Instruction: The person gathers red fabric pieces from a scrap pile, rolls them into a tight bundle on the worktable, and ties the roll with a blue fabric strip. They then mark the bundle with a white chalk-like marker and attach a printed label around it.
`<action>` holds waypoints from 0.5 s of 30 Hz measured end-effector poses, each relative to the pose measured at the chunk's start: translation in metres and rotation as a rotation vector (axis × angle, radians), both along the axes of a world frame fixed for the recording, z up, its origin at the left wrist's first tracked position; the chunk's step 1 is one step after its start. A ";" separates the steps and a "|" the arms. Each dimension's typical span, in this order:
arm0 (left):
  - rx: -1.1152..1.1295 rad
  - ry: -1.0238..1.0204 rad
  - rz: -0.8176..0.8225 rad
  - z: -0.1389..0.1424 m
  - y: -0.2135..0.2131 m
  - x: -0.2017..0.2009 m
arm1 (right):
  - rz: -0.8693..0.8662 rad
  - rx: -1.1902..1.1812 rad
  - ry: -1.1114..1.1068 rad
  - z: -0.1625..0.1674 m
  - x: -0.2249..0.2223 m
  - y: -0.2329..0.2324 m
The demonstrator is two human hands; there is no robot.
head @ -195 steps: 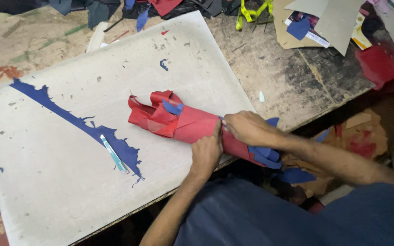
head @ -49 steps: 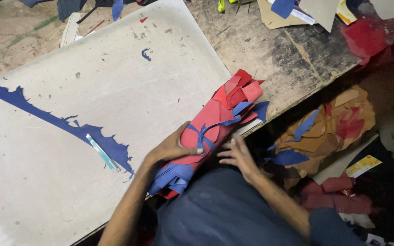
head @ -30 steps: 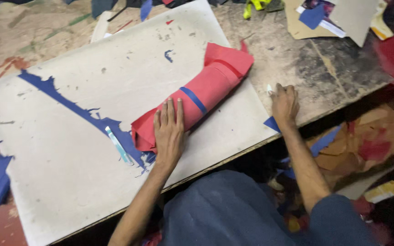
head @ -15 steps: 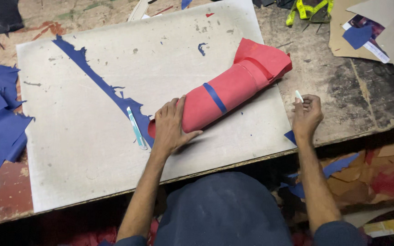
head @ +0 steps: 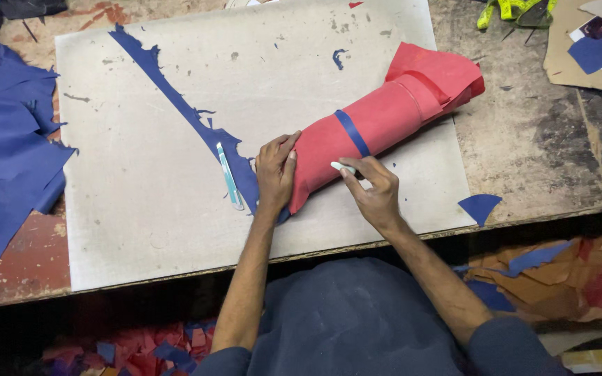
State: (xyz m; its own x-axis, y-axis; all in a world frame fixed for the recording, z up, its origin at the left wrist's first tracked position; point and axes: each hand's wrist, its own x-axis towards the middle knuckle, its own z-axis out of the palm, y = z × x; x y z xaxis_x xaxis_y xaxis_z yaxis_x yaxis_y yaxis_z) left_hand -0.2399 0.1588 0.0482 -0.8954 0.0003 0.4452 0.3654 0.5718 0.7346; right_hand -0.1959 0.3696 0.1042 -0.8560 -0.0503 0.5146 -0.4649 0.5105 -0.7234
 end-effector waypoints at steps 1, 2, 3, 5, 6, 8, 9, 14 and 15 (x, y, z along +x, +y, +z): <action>0.000 -0.001 0.004 -0.001 0.000 0.000 | 0.007 0.003 -0.001 -0.001 -0.002 -0.004; 0.001 0.003 0.007 -0.002 0.000 -0.001 | 0.014 0.007 0.004 -0.001 -0.005 -0.007; 0.013 0.008 0.007 -0.003 -0.001 -0.002 | 0.007 0.016 0.008 -0.001 -0.008 -0.010; 0.035 0.017 0.011 -0.004 -0.001 -0.003 | -0.002 0.031 0.015 -0.001 -0.012 -0.016; 0.045 0.030 0.015 -0.004 -0.001 -0.004 | 0.007 0.032 0.026 -0.001 -0.013 -0.018; 0.061 0.057 0.024 -0.004 -0.001 -0.007 | 0.025 0.034 0.049 -0.001 -0.017 -0.022; 0.070 0.067 0.029 -0.004 -0.001 -0.008 | 0.031 0.044 0.068 -0.001 -0.020 -0.024; 0.091 0.083 0.041 -0.007 -0.001 -0.009 | 0.033 0.084 0.098 -0.002 -0.031 -0.029; 0.094 0.080 0.041 -0.008 -0.001 -0.009 | 0.034 0.090 0.093 -0.003 -0.033 -0.030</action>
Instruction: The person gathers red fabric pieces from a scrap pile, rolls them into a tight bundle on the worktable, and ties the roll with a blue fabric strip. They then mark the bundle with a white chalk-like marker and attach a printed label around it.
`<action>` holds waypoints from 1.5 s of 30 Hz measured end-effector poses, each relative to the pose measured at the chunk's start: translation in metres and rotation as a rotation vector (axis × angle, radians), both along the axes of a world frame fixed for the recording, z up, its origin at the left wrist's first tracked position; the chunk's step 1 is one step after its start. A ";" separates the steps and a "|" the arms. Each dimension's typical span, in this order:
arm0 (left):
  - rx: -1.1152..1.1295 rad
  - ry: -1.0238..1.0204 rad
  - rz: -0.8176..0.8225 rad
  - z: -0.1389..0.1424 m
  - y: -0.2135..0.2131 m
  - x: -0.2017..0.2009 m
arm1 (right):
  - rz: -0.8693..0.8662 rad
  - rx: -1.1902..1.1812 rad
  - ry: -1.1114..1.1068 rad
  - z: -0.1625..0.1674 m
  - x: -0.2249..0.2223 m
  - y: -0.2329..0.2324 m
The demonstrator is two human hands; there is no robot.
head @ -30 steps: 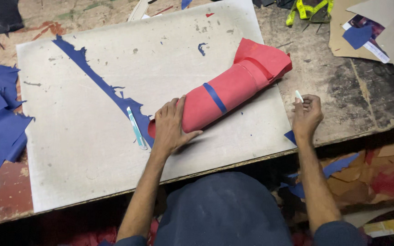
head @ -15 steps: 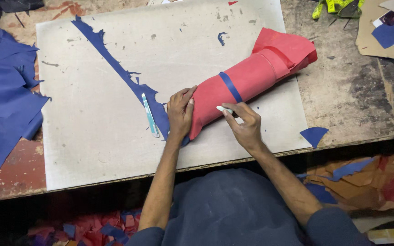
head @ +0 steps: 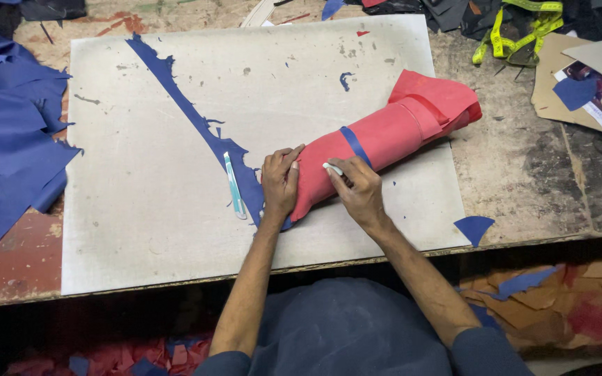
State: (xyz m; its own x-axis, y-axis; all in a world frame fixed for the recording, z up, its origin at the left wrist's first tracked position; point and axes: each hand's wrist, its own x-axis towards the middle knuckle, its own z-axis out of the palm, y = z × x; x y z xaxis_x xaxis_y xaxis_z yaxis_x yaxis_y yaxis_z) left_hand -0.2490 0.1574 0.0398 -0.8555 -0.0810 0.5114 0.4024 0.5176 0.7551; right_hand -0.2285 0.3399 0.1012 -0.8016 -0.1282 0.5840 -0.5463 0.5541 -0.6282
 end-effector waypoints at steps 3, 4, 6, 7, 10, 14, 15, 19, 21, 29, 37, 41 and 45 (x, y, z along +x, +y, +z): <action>0.007 0.001 0.002 -0.002 -0.001 0.000 | 0.004 0.020 -0.010 -0.002 -0.005 -0.001; 0.010 0.009 0.002 -0.003 -0.001 0.000 | 0.003 0.030 -0.010 -0.003 -0.006 -0.002; 0.018 0.013 0.006 -0.003 -0.001 0.000 | 0.010 0.063 -0.006 -0.003 -0.010 -0.003; 0.023 0.009 0.010 -0.004 -0.001 0.000 | 0.016 0.085 -0.005 -0.002 -0.012 -0.005; 0.026 -0.003 0.017 -0.003 -0.001 -0.001 | 0.029 0.179 0.054 0.000 -0.022 -0.012; 0.021 -0.017 0.030 -0.003 -0.001 -0.001 | 0.031 0.275 0.109 0.003 -0.024 -0.017; 0.026 -0.024 0.030 -0.004 -0.001 -0.002 | 0.037 0.274 0.079 0.004 -0.020 -0.016; 0.049 -0.057 0.026 -0.004 -0.002 -0.003 | 0.065 0.298 0.047 0.004 0.007 -0.003; 0.050 -0.050 0.021 -0.004 -0.002 -0.003 | 0.102 0.331 0.067 0.003 0.013 0.003; 0.033 -0.035 0.003 -0.003 -0.003 -0.001 | 0.261 0.485 0.133 0.015 -0.008 0.037; 0.037 -0.036 0.017 -0.005 -0.002 -0.001 | 0.158 0.363 0.075 0.024 -0.013 0.054; 0.036 -0.068 0.027 -0.006 0.000 -0.002 | -0.084 0.193 -0.066 0.032 -0.027 0.062; 0.031 -0.043 0.025 -0.007 0.001 -0.003 | -0.101 0.221 -0.018 0.036 -0.062 0.071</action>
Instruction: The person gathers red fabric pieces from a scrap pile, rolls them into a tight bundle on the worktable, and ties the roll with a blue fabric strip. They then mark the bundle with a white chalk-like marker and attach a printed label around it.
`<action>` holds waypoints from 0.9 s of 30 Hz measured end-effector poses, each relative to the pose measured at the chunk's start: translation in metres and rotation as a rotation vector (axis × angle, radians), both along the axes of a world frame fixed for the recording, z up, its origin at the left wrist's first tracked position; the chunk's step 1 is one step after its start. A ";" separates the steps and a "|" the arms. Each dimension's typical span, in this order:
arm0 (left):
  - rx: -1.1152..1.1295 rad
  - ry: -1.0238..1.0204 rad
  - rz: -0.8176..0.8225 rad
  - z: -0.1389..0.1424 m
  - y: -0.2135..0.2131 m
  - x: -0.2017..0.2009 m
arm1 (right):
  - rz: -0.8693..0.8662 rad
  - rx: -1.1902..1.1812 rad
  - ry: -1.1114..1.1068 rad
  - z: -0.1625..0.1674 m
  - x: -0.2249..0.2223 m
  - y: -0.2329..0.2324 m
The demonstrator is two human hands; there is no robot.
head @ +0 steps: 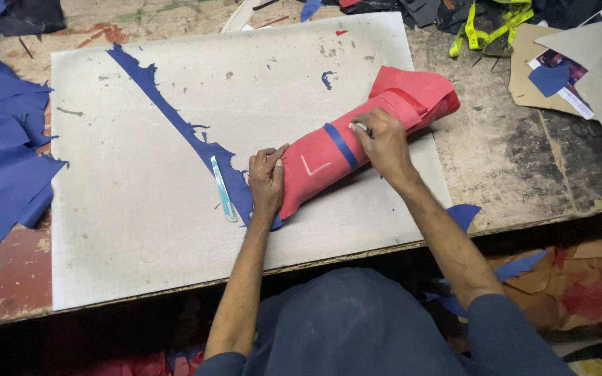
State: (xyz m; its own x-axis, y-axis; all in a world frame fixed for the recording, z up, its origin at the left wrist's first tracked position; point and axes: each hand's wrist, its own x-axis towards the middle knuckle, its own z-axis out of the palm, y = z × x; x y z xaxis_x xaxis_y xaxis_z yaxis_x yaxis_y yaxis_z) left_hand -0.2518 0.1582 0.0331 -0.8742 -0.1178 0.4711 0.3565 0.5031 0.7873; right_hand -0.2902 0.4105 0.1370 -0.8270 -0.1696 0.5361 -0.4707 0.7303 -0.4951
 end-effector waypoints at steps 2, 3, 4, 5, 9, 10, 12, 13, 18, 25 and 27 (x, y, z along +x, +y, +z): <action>0.012 0.011 -0.009 -0.001 0.000 0.000 | 0.047 0.058 0.039 -0.004 -0.015 -0.003; 0.013 0.002 -0.006 -0.001 0.001 0.000 | 0.051 0.101 0.035 -0.006 -0.021 -0.004; 0.014 -0.008 -0.003 -0.002 0.001 0.000 | 0.056 0.146 0.031 -0.008 -0.027 -0.006; 0.016 -0.018 0.000 -0.002 0.001 0.000 | 0.060 0.190 0.026 -0.010 -0.030 -0.008; 0.029 -0.027 -0.002 -0.005 0.001 -0.002 | 0.024 0.231 0.012 -0.012 -0.022 -0.009; 0.028 -0.013 -0.003 -0.006 0.001 -0.003 | 0.025 0.219 0.023 -0.012 -0.014 -0.007; 0.029 -0.016 -0.003 -0.007 0.001 -0.004 | 0.032 0.192 0.035 -0.013 0.008 -0.001; 0.029 -0.032 -0.004 -0.007 0.001 -0.005 | 0.038 0.176 0.037 -0.013 0.020 0.004; 0.021 -0.023 0.004 -0.005 0.001 -0.005 | 0.119 0.208 0.092 -0.008 0.029 0.019; 0.016 -0.021 -0.012 -0.005 0.001 -0.006 | 0.094 0.279 0.094 0.016 0.008 0.047; 0.017 -0.021 -0.014 -0.008 0.001 -0.006 | 0.081 0.271 0.075 0.012 0.010 0.049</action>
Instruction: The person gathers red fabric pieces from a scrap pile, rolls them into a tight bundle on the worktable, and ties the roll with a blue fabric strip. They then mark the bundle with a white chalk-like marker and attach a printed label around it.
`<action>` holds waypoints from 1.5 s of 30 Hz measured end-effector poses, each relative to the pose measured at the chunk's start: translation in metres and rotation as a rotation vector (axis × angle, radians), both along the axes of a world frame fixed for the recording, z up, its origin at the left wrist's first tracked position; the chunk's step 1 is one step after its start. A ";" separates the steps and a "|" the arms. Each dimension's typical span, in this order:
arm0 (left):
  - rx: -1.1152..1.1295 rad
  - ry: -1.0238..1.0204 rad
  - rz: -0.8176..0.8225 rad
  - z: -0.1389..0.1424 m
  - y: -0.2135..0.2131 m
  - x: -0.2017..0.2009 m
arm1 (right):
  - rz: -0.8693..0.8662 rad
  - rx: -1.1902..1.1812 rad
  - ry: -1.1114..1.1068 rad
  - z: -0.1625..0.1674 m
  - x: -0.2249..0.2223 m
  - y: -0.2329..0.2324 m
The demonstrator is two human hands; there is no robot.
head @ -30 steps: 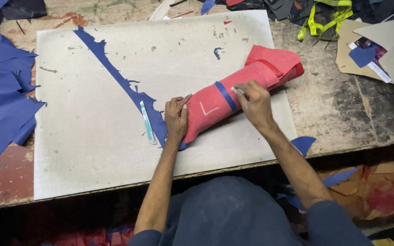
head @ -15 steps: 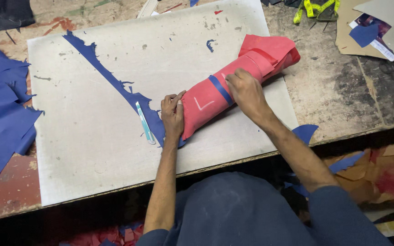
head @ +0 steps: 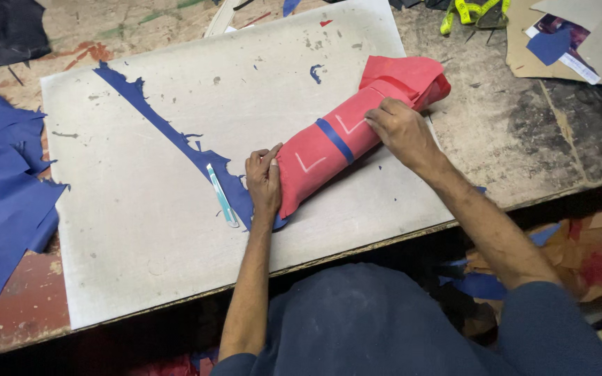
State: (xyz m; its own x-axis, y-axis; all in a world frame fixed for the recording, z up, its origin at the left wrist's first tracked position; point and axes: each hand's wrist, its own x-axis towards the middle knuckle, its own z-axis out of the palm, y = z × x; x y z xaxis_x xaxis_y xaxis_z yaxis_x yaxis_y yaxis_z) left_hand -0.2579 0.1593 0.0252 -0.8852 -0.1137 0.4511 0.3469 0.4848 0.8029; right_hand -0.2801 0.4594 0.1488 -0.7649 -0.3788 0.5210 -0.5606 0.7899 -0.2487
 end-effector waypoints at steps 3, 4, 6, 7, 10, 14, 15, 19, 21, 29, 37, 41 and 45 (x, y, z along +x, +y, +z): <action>0.009 0.014 -0.009 -0.004 0.000 -0.001 | -0.092 -0.097 0.055 -0.019 0.005 0.008; 0.008 0.004 -0.008 -0.005 -0.001 -0.001 | -0.161 -0.196 0.066 -0.028 0.010 0.014; -0.014 0.007 -0.025 -0.004 -0.002 0.000 | -0.403 -0.346 0.043 -0.050 0.025 0.036; -0.037 0.020 -0.042 -0.001 -0.003 0.002 | -0.577 -0.397 0.005 -0.062 0.035 0.051; -0.155 0.095 -0.099 0.013 -0.008 0.008 | -0.801 -0.299 0.004 -0.099 0.051 0.088; -0.241 -0.085 -0.310 0.042 -0.021 0.013 | -0.869 -0.199 -0.025 -0.128 0.063 0.110; -0.273 -0.157 -0.341 0.048 -0.023 0.012 | -0.868 -0.151 0.041 -0.132 0.064 0.105; -0.342 -0.421 -0.452 0.053 -0.027 0.003 | -0.819 -0.440 0.017 -0.150 0.087 0.038; -0.272 -0.515 -0.524 0.045 -0.024 -0.007 | -0.571 -0.928 -0.094 -0.168 0.110 -0.028; 0.496 -0.896 -0.815 0.000 -0.053 -0.031 | -0.252 -1.047 -0.672 -0.186 0.284 -0.211; 0.465 -1.217 -1.071 -0.063 -0.074 0.058 | -0.339 -1.792 -0.483 -0.172 0.396 -0.207; 0.280 -1.376 -1.136 -0.045 -0.056 0.162 | -0.453 -2.339 -0.083 -0.178 0.435 -0.189; 0.055 -1.508 -1.203 -0.011 0.031 0.244 | -0.951 -2.596 -0.113 -0.187 0.494 -0.165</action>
State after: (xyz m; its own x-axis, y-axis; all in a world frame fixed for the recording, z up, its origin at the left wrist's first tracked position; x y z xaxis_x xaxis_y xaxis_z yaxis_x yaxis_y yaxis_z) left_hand -0.0134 0.1903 0.0142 -0.0939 0.7741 -0.6260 -0.4602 0.5238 0.7168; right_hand 0.2137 0.2948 -0.0386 -0.3469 0.5836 -0.7343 -0.4242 -0.7958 -0.4321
